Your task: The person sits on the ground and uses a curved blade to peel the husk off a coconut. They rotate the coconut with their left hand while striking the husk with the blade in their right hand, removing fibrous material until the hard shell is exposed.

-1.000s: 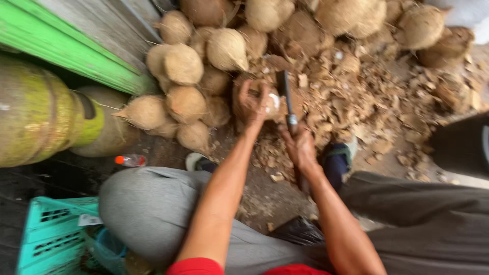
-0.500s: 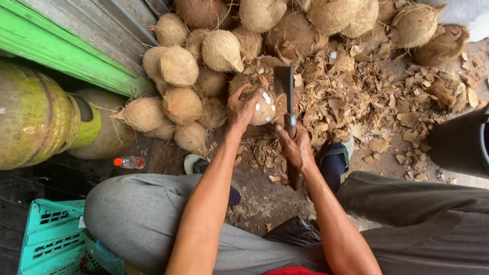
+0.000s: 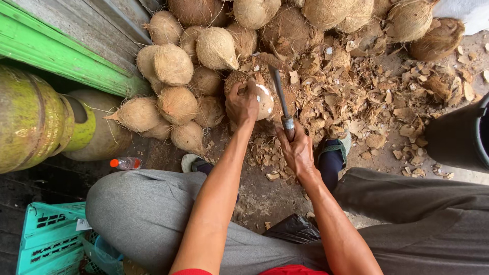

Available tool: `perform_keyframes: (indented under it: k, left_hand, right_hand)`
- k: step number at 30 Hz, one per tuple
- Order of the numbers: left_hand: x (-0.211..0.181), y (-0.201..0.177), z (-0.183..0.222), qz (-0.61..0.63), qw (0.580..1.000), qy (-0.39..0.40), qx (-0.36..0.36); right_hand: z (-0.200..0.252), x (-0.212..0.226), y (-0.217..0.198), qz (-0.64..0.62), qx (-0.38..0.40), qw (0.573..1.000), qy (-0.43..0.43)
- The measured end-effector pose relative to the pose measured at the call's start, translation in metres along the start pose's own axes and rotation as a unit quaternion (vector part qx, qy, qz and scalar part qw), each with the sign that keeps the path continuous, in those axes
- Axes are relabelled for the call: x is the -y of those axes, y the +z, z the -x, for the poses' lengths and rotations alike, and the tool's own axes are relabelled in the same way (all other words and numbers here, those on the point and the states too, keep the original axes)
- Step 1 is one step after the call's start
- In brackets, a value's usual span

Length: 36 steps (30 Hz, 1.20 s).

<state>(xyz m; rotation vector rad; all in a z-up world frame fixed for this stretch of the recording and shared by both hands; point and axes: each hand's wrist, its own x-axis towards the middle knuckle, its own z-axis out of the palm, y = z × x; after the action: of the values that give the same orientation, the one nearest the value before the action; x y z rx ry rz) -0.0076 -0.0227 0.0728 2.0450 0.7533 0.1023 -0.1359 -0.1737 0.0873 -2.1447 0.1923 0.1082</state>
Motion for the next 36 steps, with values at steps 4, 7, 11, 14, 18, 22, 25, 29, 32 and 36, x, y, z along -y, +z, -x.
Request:
perform_keyframes:
  k: [4, 7, 11, 14, 18, 22, 25, 29, 32, 36]
  left_hand:
    - [0.004, 0.007, -0.002, 0.017, 1.000, -0.025, 0.006]
    - [0.018, 0.001, 0.012, 0.061, 0.998, 0.029, 0.016]
    - [0.003, -0.003, -0.006, 0.032, 0.997, 0.063, 0.023]
    - [0.009, -0.004, 0.008, -0.001, 0.999, 0.015, 0.036]
    - [0.005, 0.003, 0.008, -0.013, 1.000, 0.023, -0.011]
    - [0.018, 0.014, 0.007, 0.019, 0.993, 0.107, -0.044]
    - [0.026, 0.018, 0.011, 0.020, 0.995, 0.094, -0.024]
    - [0.023, 0.005, -0.013, 0.120, 0.991, 0.038, 0.031]
    - [0.044, -0.007, -0.007, 0.033, 0.972, 0.230, -0.044]
    - [0.040, -0.012, -0.017, -0.042, 0.963, 0.265, -0.018]
  right_hand:
    - [-0.009, -0.021, 0.012, -0.002, 0.013, 1.000, 0.021]
    - [-0.006, -0.037, 0.013, 0.046, 0.066, 0.995, 0.060]
    - [-0.036, -0.038, 0.007, 0.037, 0.067, 0.997, 0.021]
    - [-0.018, -0.033, 0.000, 0.025, 0.124, 0.981, 0.144]
    - [-0.022, -0.002, -0.012, 0.007, 0.112, 0.986, 0.123]
    - [-0.021, 0.017, -0.033, -0.030, 0.149, 0.956, 0.252]
    - [-0.010, 0.022, -0.044, -0.029, 0.106, 0.980, 0.164]
    - [-0.014, 0.029, -0.033, -0.060, 0.060, 0.995, 0.059]
    - [0.002, 0.017, -0.022, -0.070, 0.092, 0.985, 0.132]
    - [-0.001, 0.020, -0.018, -0.063, 0.121, 0.988, 0.065]
